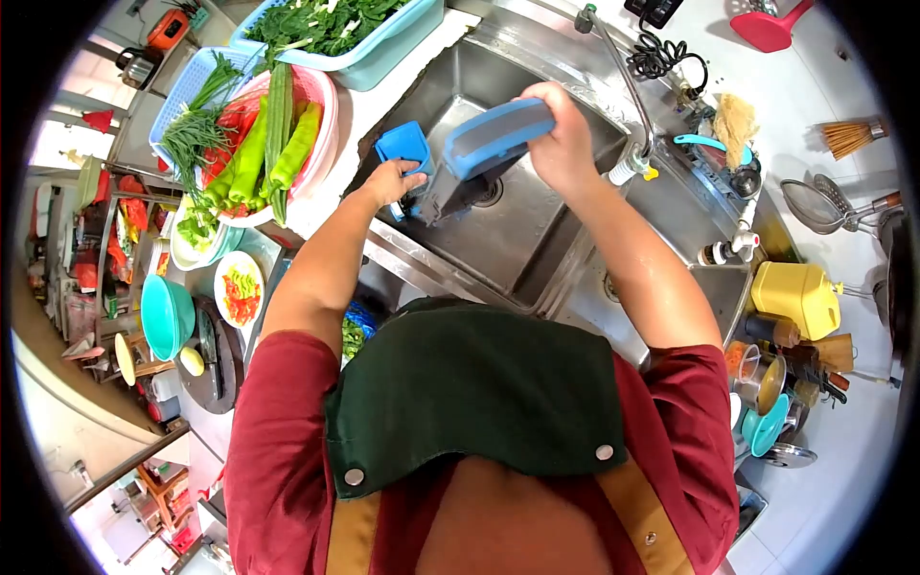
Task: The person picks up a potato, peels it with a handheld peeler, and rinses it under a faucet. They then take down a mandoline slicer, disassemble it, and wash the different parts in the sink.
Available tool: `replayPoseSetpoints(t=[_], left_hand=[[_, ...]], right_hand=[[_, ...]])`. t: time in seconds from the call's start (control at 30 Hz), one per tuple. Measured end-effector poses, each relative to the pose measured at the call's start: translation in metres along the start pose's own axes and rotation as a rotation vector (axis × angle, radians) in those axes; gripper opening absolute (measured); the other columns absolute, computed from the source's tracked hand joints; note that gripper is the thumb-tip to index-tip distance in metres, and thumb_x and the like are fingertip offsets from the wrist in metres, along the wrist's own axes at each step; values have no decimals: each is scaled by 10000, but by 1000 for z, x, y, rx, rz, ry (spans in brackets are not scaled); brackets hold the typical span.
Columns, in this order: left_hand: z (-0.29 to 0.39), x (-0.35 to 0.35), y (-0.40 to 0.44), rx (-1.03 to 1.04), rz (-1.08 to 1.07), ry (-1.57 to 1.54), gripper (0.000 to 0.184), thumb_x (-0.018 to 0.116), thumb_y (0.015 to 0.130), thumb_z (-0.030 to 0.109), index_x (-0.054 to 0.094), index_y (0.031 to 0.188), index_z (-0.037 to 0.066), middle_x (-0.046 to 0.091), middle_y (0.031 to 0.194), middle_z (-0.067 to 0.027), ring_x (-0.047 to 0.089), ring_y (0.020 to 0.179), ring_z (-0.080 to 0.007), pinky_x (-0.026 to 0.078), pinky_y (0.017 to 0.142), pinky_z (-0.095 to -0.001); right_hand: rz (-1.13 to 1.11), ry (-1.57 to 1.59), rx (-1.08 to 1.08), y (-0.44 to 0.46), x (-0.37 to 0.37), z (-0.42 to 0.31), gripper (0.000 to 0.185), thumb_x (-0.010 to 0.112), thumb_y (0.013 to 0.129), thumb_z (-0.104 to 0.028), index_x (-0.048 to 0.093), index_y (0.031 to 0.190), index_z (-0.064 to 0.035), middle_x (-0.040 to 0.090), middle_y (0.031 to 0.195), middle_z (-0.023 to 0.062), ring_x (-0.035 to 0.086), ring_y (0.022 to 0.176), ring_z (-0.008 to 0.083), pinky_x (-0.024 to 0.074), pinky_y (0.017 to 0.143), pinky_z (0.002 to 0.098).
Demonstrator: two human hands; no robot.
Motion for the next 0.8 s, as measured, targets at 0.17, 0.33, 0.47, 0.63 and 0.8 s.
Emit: replayPoseSetpoints(t=[0.17,0.33,0.47,0.63,0.8], left_hand=[[-10,-9,2,-72,-14,-301,311,508,827,253,567,1034,28,596,946,-172,572,868,-250,412,808,-301],[-15,-15,-4,-30,49,-279,255,501,822,202,586,997,37,609,911,-138,567,844,-212,409,796,-282],[-17,-18,-12,-67,60,-254,244,492,816,176,585,998,42,607,906,-135,565,834,-212,412,789,-282],[-12,-24,-18,-50,85,-247,240,479,821,171,581,998,45,607,896,-129,564,822,-205,414,780,-281],[-3,-31,-23,-12,183,-226,238,487,821,164,579,994,29,609,899,-127,563,822,-212,413,782,-284]], right_hand=[[-5,3,79,9,30,19,145,504,739,-14,484,880,-37,558,776,157,554,749,303,428,674,339],[6,21,-8,20,34,-3,141,504,733,8,483,865,-35,558,757,168,551,726,336,430,642,357],[-6,-8,-47,24,38,-20,138,505,728,18,481,854,-34,557,745,170,547,716,345,429,627,358],[18,-48,36,22,37,-35,129,502,734,11,480,852,-36,557,745,167,548,725,345,429,635,362],[-15,-51,31,23,36,-46,131,496,737,9,481,858,-39,559,751,159,551,738,339,431,641,354]])
Point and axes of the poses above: each hand's wrist, its own y-axis towards the middle knuckle, its own x-axis out of the palm, z = x × y, the point moved 7 cm from there along y, towards the middle knuckle
